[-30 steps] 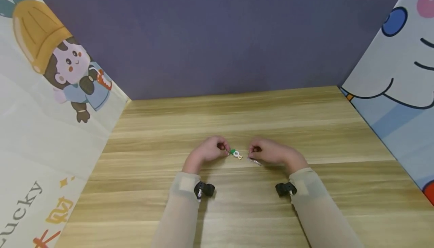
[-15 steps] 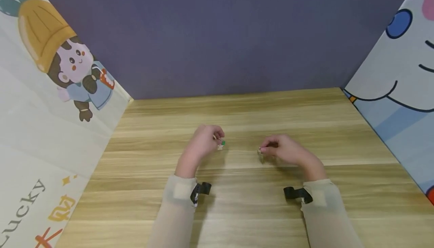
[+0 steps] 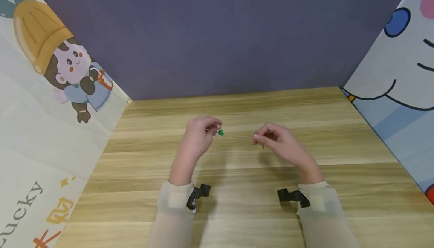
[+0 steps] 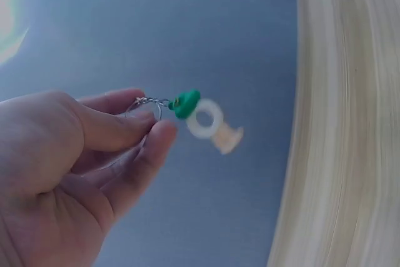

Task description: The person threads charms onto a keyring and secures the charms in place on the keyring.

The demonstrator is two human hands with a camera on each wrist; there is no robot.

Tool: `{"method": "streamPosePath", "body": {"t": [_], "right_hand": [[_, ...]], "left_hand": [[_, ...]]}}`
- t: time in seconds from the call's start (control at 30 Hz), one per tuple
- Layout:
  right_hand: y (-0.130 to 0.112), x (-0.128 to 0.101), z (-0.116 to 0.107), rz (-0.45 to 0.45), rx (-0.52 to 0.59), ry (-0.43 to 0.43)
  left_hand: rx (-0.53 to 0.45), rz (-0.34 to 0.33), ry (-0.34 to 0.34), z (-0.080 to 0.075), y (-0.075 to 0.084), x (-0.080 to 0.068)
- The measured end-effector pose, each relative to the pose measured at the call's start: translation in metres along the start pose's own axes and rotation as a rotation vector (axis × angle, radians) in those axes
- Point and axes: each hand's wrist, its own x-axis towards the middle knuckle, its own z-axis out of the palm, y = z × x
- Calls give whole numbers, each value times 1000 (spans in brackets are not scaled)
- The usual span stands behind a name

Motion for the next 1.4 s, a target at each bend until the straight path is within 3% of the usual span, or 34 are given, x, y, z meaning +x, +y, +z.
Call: {"method": "streamPosePath", "body": {"t": [0.1, 0.27, 0.4, 0.57, 0.67, 0.83, 0.97, 1.2, 1.4], "right_hand": [[-4, 3, 5, -8, 6, 12], [-7, 6, 11, 6, 22, 16], [-10, 8, 15, -6, 42, 7], [-17, 12, 20, -46, 124, -24], [-21, 14, 23, -73, 119, 2], [-30, 15, 28, -146, 64, 114], [-37, 18, 35, -260, 10, 216], [-36, 26, 49, -511, -242, 401], [-36, 29, 53, -621, -412, 480]], "left_hand": [[-4, 31, 37, 1, 2, 0], [-94, 10, 109, 3, 5, 0], [-160, 37, 180, 6, 6, 0], [-335, 24, 203, 9, 12, -1], [-426, 20, 203, 11, 16, -1], [-488, 37, 214, 11, 22, 0], [-506, 13, 203, 10, 28, -1], [-573, -53, 175, 12, 32, -2], [-577, -61, 184, 17, 30, -5]]}}
